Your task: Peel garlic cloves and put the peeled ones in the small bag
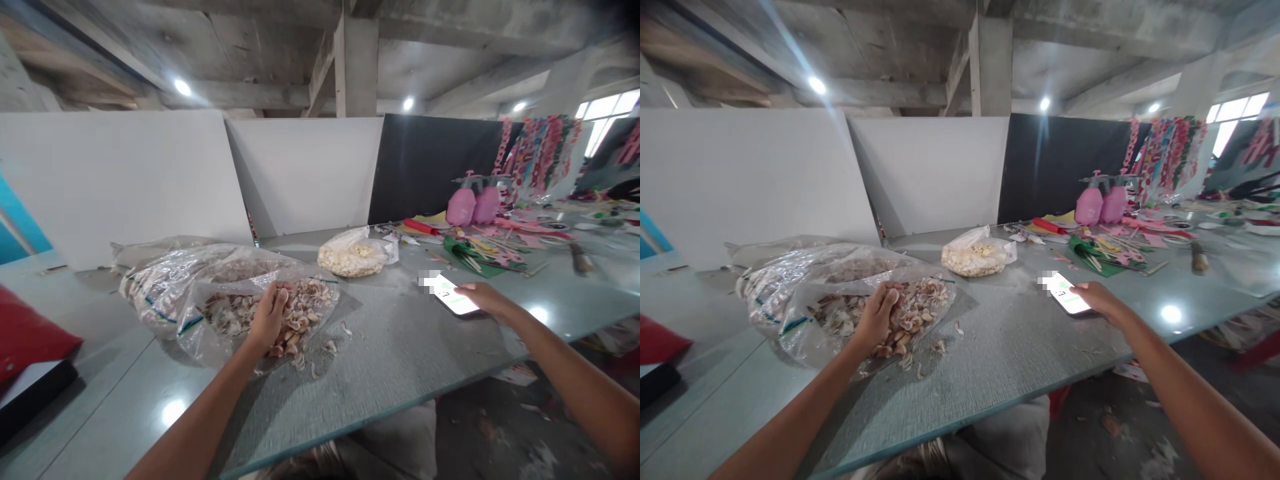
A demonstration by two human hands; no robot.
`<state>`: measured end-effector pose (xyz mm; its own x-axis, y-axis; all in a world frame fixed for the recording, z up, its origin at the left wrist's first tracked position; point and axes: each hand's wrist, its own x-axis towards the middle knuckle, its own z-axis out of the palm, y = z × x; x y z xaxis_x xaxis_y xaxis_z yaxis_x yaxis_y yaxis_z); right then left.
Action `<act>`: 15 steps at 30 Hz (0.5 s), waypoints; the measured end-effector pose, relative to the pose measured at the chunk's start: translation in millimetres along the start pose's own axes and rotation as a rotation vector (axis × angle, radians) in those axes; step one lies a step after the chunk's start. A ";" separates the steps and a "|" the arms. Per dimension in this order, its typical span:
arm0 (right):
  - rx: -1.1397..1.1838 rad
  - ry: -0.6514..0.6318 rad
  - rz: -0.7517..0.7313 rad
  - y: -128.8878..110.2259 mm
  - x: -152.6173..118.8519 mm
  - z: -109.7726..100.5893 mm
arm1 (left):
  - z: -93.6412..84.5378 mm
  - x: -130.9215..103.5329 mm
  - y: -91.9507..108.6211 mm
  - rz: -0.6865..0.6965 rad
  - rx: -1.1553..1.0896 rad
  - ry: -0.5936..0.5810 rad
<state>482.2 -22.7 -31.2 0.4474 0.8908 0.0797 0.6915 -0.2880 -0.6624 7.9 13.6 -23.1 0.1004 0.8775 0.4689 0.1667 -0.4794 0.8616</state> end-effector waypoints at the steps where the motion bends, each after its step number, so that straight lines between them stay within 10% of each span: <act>1: -0.009 -0.019 0.011 0.4 0.6 0.0 | -0.2 0.1 -0.1 0.004 0.006 -0.001; 15: 0.014 -0.071 0.015 -1.0 -5.4 -5.9 | -0.7 1.0 -1.6 -0.005 -0.002 0.001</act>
<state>482.5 -29.3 -26.6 0.4155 0.9094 0.0168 0.6770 -0.2968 -0.6735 7.1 15.3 -23.9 0.0986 0.8798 0.4650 0.1656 -0.4752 0.8641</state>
